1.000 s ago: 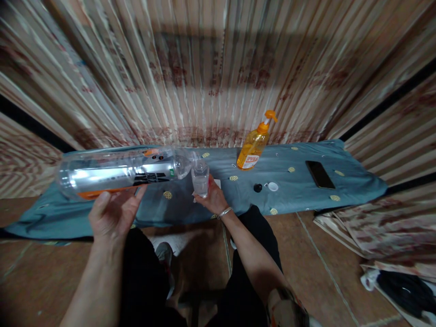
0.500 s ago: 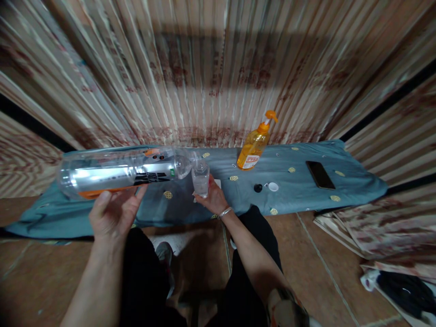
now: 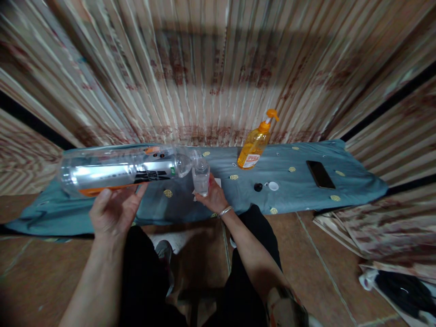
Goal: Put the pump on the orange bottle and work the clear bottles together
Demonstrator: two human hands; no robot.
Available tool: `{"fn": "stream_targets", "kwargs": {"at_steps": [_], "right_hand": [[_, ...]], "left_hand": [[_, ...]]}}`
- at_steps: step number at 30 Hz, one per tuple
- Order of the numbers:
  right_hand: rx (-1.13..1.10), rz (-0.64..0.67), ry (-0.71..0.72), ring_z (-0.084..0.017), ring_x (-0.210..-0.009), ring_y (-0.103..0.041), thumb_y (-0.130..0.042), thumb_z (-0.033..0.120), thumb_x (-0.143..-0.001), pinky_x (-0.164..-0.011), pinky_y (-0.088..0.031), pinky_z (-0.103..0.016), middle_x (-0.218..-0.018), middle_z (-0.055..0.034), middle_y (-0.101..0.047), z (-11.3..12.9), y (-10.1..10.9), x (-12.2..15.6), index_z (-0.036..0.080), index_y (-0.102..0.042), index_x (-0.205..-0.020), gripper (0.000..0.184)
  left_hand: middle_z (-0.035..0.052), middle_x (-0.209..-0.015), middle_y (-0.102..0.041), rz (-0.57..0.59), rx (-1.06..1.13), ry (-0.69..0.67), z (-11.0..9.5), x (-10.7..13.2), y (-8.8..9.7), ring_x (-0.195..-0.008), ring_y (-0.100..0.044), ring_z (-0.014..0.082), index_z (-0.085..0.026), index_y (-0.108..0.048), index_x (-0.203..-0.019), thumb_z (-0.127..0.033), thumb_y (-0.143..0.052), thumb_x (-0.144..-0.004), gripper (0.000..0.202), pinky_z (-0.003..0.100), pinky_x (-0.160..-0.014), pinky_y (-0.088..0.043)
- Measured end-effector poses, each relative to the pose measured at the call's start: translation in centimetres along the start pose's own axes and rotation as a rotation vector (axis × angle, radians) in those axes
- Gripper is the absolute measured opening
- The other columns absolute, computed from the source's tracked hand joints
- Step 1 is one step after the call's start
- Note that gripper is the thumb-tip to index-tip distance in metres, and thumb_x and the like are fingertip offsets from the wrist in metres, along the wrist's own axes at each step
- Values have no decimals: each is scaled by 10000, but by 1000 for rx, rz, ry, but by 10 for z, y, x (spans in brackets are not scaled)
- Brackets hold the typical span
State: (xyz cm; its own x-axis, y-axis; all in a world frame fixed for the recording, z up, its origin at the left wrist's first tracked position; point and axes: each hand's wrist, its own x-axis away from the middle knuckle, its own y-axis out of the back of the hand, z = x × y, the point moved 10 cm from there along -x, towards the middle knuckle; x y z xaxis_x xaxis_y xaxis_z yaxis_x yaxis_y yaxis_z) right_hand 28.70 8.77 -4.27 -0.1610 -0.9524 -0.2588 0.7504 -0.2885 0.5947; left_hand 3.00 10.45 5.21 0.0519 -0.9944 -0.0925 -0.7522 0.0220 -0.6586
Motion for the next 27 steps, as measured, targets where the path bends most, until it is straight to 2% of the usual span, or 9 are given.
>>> {"fn": "stream_targets", "kwargs": {"at_steps": [8, 12, 17, 24, 27], "right_hand": [[-1, 3, 2, -289, -1023, -729, -752, 329, -737, -858, -593, -401, -1118, -108, -737, 0, 0, 0, 194, -476, -1294, 637], [-6, -3, -13, -291, -1021, -730, -758, 336, -739, -872, -590, -411, -1121, -114, -738, -2, 0, 1, 191, -476, -1300, 644], [-24, 4, -8, -294, -1063, -717, -765, 342, -737, -901, -580, -415, -1158, -125, -729, 0, 0, 0, 185, -446, -1336, 697], [-12, -7, -12, -299, -1018, -730, -772, 325, -718, -863, -586, -405, -1114, -125, -734, -1, 0, 0, 168, -468, -1294, 670], [-10, -5, -1, -290, -1011, -732, -766, 312, -723, -864, -589, -398, -1112, -120, -736, 2, 1, 0, 173, -481, -1274, 636]], "left_hand": [[-17, -872, -764, 14, 1, 7, 2, 0, 1, -1217, -613, 278, -318, -717, -877, -354, -906, -540, 388, 465, -1046, -501], [-18, -880, -770, 12, 8, 3, 1, 0, 0, -1173, -640, 285, -315, -720, -822, -348, -922, -524, 361, 480, -1026, -520], [-28, -808, -762, 15, 23, 0, 2, 0, 0, -1117, -670, 269, -317, -727, -789, -338, -934, -520, 340, 448, -981, -558], [-23, -885, -778, 6, 11, -5, 0, -1, 3, -1146, -659, 287, -316, -730, -805, -343, -930, -521, 348, 504, -1025, -527], [-30, -839, -773, -4, 22, 0, 0, 0, 4, -1119, -669, 273, -302, -728, -784, -337, -941, -502, 355, 476, -1019, -536]]}}
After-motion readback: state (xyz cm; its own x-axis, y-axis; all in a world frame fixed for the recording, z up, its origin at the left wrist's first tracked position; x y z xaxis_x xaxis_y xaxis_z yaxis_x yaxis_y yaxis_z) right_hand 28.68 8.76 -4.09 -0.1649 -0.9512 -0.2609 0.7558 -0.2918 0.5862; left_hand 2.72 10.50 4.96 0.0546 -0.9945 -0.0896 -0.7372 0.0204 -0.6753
